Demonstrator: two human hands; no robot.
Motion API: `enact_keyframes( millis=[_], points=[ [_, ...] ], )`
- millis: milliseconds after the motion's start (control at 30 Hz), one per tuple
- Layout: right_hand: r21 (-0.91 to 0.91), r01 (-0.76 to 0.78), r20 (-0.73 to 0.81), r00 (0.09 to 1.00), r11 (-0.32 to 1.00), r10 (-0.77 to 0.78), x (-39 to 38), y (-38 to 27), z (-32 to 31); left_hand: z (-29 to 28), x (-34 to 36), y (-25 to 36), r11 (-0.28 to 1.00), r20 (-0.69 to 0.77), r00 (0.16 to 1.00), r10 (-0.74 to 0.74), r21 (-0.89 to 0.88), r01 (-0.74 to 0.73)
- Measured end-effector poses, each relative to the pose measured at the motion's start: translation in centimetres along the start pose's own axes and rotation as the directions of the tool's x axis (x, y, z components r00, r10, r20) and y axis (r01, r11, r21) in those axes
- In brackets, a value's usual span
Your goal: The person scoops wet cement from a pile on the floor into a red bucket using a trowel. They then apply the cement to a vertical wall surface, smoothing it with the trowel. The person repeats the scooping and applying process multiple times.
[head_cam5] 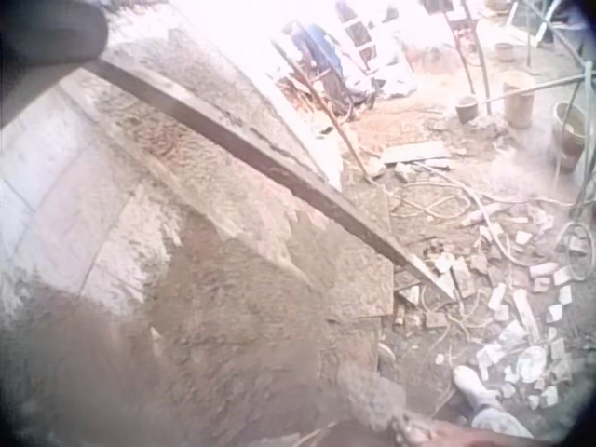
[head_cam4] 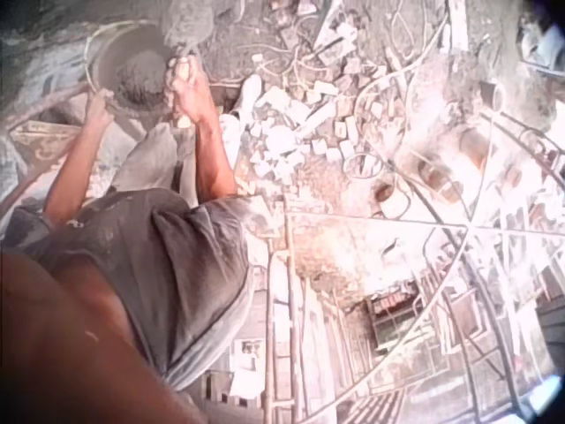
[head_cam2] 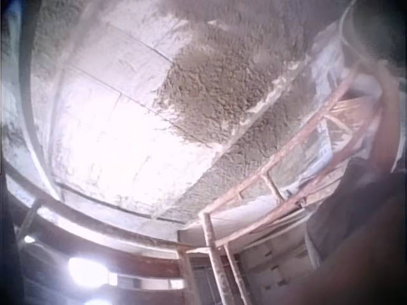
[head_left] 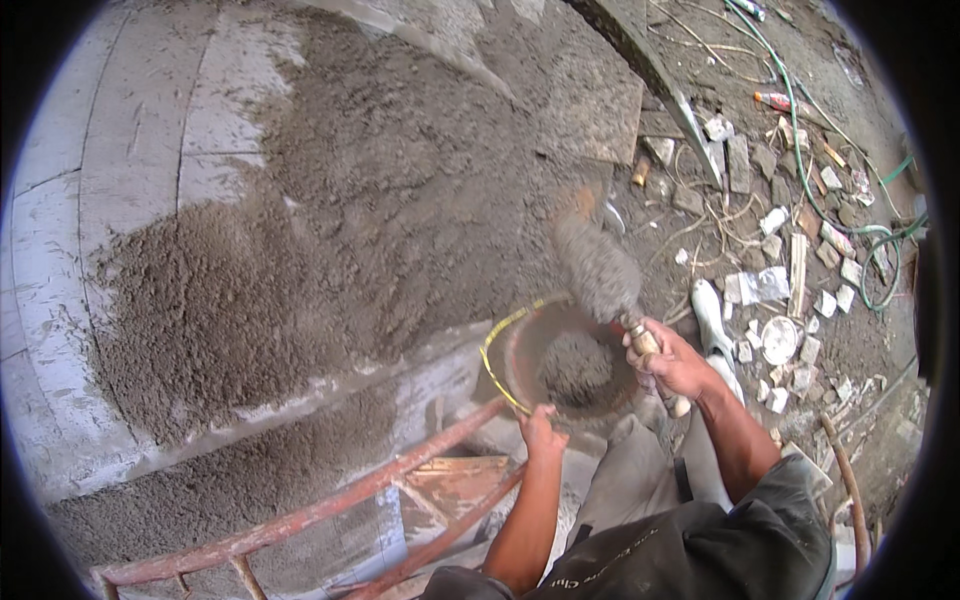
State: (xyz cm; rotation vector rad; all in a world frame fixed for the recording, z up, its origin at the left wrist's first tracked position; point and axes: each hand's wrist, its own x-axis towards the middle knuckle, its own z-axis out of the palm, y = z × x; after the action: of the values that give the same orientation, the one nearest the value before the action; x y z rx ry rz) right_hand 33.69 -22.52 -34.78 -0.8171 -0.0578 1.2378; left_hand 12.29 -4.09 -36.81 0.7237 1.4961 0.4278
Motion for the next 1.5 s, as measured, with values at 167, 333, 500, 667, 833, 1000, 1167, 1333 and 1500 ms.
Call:
enact_keyframes(
  millis=[167, 333, 500, 667, 833, 1000, 1167, 1333, 1500],
  points=[
    [-0.03, 0.571, -0.392, 0.748, 0.82, -0.535, 8.0, -4.4, 6.6, -6.5, 4.5, -4.2, 0.995, 0.06, 0.997, 0.044, 0.082, -0.049],
    [-0.246, 0.875, -0.71, 0.13, 0.418, -0.692, 22.5, -10.1, 12.8, -8.7, 3.2, -3.3, 0.999, 0.04, 0.999, -0.009, 0.048, 0.007],
    [-0.729, 0.575, -0.634, -0.361, 0.372, -0.684, 39.8, -12.9, 10.6, -10.6, 3.9, -3.5, 0.984, 0.168, 0.981, 0.099, 0.132, -0.122],
    [-0.492, 0.65, 0.417, 0.76, 0.58, -0.499, 40.9, 0.8, 16.5, -7.0, 1.1, -0.3, 0.999, 0.104, 0.994, 0.014, -0.041, -0.01],
    [-0.837, 0.45, 0.388, 0.89, 0.312, -0.241, 15.2, 7.4, 9.5, -6.4, 1.5, 0.0, 0.995, 0.055, 0.996, 0.076, -0.068, -0.072],
    [-1.0, -0.006, -0.005, 0.969, 0.002, 0.246, 2.2, 2.8, -0.3, -1.8, 0.1, 2.5, 0.98, 0.089, 0.979, 0.185, 0.052, -0.19],
    [-0.97, 0.003, -0.023, 0.994, -0.242, 0.105, 7.4, 6.6, -4.2, 3.0, -0.3, 3.0, 0.823, 0.356, 0.844, 0.401, 0.265, -0.503],
    [-0.996, 0.092, 0.087, 0.903, 0.008, 0.42, 5.0, -2.9, -1.0, 6.4, -4.1, 6.0, 0.822, 0.349, 0.842, 0.41, 0.258, -0.507],
    [-0.886, 0.457, 0.442, 0.772, 0.086, 0.457, 5.5, 2.7, -11.0, 8.4, -6.5, 4.6, 0.851, 0.313, 0.878, 0.362, 0.274, -0.449]
  ],
)
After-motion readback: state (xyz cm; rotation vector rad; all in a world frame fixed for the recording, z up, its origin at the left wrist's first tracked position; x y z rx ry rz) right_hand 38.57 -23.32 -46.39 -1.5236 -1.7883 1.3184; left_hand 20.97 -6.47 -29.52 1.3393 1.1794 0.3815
